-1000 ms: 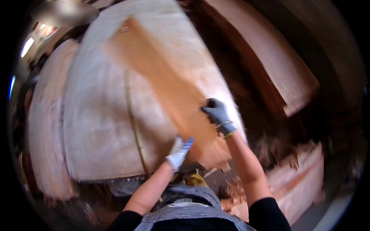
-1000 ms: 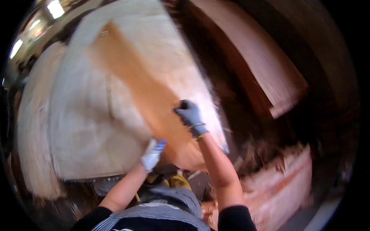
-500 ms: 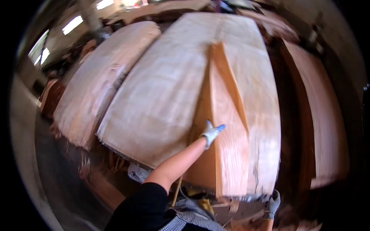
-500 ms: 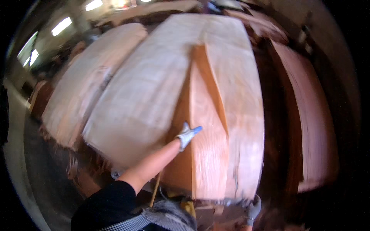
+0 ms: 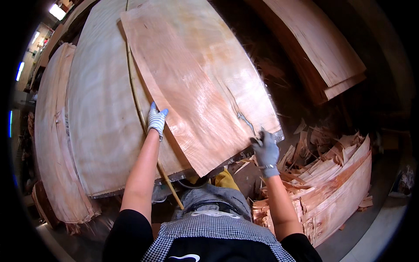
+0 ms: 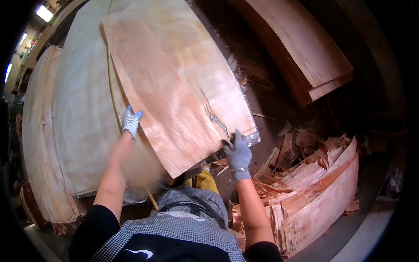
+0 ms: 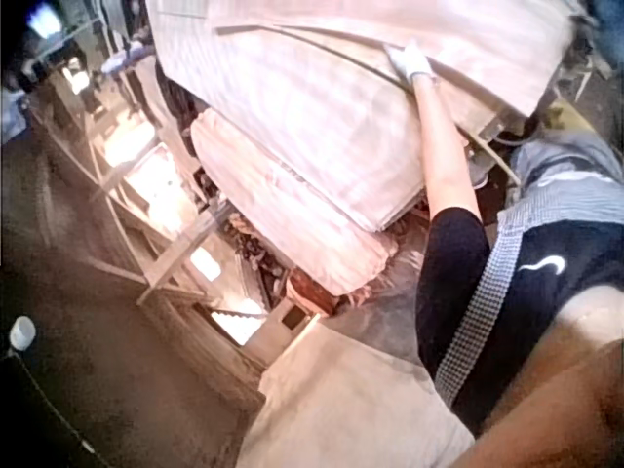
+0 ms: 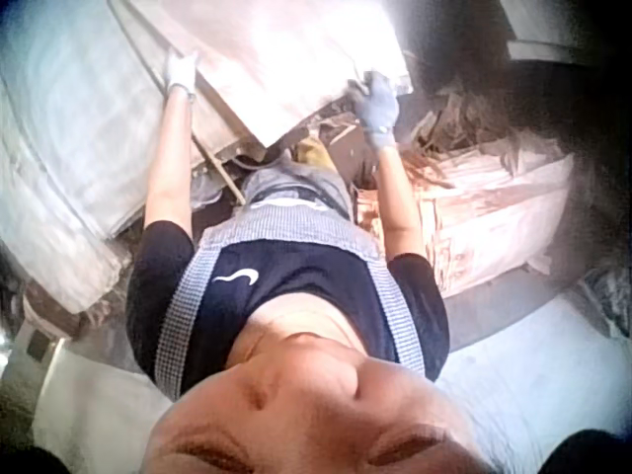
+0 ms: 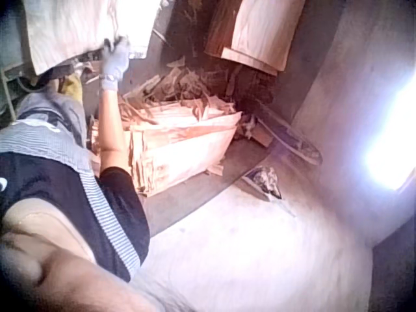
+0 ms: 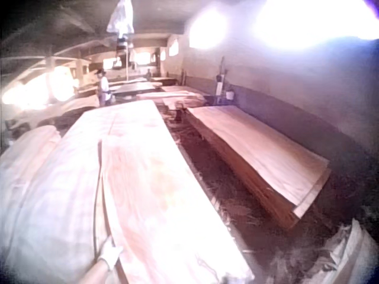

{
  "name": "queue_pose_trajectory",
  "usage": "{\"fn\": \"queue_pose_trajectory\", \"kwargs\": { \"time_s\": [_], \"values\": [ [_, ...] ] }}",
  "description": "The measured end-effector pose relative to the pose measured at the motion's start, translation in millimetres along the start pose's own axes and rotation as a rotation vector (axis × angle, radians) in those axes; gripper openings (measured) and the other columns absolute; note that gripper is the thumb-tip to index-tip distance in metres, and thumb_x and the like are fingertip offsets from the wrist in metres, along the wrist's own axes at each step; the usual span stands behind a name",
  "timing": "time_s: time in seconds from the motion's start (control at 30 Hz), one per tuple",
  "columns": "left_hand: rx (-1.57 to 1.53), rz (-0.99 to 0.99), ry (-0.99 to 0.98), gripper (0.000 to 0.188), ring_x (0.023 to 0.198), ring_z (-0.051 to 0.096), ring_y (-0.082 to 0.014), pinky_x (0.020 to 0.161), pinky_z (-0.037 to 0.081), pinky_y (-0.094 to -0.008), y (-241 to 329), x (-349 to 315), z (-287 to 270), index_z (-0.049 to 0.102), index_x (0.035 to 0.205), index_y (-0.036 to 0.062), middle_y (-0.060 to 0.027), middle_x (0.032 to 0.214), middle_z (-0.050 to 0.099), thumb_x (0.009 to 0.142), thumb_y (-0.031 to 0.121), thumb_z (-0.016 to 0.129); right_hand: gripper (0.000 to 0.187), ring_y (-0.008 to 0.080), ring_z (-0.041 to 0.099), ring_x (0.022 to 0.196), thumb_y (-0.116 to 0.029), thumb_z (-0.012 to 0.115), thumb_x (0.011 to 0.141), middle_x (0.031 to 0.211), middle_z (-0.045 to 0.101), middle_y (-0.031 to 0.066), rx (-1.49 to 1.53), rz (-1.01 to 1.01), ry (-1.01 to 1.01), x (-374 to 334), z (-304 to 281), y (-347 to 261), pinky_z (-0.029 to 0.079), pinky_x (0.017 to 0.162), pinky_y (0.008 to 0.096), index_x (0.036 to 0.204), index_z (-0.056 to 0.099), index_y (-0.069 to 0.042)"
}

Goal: The person trims the edges of thin wood veneer sheets using a utility knife and applies strips of adhesive tape to join or secure the pieces on a large wooden work platform.

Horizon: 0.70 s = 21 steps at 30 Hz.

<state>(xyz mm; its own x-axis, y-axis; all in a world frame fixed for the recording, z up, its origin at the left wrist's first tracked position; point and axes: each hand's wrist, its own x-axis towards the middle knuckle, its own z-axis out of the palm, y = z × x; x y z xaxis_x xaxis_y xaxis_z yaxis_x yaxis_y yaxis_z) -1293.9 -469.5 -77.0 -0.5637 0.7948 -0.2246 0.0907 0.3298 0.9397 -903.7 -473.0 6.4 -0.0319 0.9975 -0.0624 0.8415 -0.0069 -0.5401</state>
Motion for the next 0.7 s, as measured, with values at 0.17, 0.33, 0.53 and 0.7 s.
{"fn": "queue_pose_trajectory", "kwargs": {
  "time_s": [0.17,0.33,0.53,0.7],
  "values": [
    [-0.066,0.001,-0.002,0.055,0.101,0.051,-0.021,0.087,0.041,-0.0294,8,-7,13,0.034,0.124,-0.0002,-0.012,0.114,0.051,0.072,-0.009,0.053,0.029,0.0332,0.057,0.072,-0.027,0.064,0.066,0.074,0.058,0.016,-0.075,-0.017,-0.226,14,39,-12,0.045,0.064,0.0402,0.083,0.055,-0.006],
    [0.001,0.077,0.051,0.059,0.11,0.046,-0.0203,0.094,0.035,-0.0284,-9,-6,7,0.032,0.127,0.0008,-0.01,0.123,0.045,0.072,-0.008,0.053,0.019,0.0352,0.056,0.074,-0.022,0.057,0.067,0.075,0.057,0.0175,0.179,-0.084,-0.388,-4,25,-25,0.044,0.065,0.0412,0.078,0.055,-0.007],
    [0.245,0.197,0.046,0.065,0.119,0.037,-0.0218,0.1,0.028,-0.0279,7,-25,54,0.026,0.131,0.0016,-0.0131,0.132,0.036,0.072,-0.005,0.054,0.023,0.0293,0.058,0.074,-0.019,0.06,0.067,0.077,0.059,0.0164,0.369,0.189,-0.341,-26,16,55,0.045,0.065,0.0372,0.084,0.056,-0.004],
    [0.172,0.227,-0.039,0.069,0.119,0.036,-0.023,0.1,0.028,-0.0301,59,15,106,0.02,0.133,0.0031,-0.014,0.133,0.033,0.074,-0.001,0.056,0.019,0.0232,0.056,0.059,-0.015,0.06,0.067,0.064,0.059,0.0123,0.237,0.088,-0.271,61,-3,58,0.045,0.058,0.0345,0.08,0.06,-0.001]
  ]
}}
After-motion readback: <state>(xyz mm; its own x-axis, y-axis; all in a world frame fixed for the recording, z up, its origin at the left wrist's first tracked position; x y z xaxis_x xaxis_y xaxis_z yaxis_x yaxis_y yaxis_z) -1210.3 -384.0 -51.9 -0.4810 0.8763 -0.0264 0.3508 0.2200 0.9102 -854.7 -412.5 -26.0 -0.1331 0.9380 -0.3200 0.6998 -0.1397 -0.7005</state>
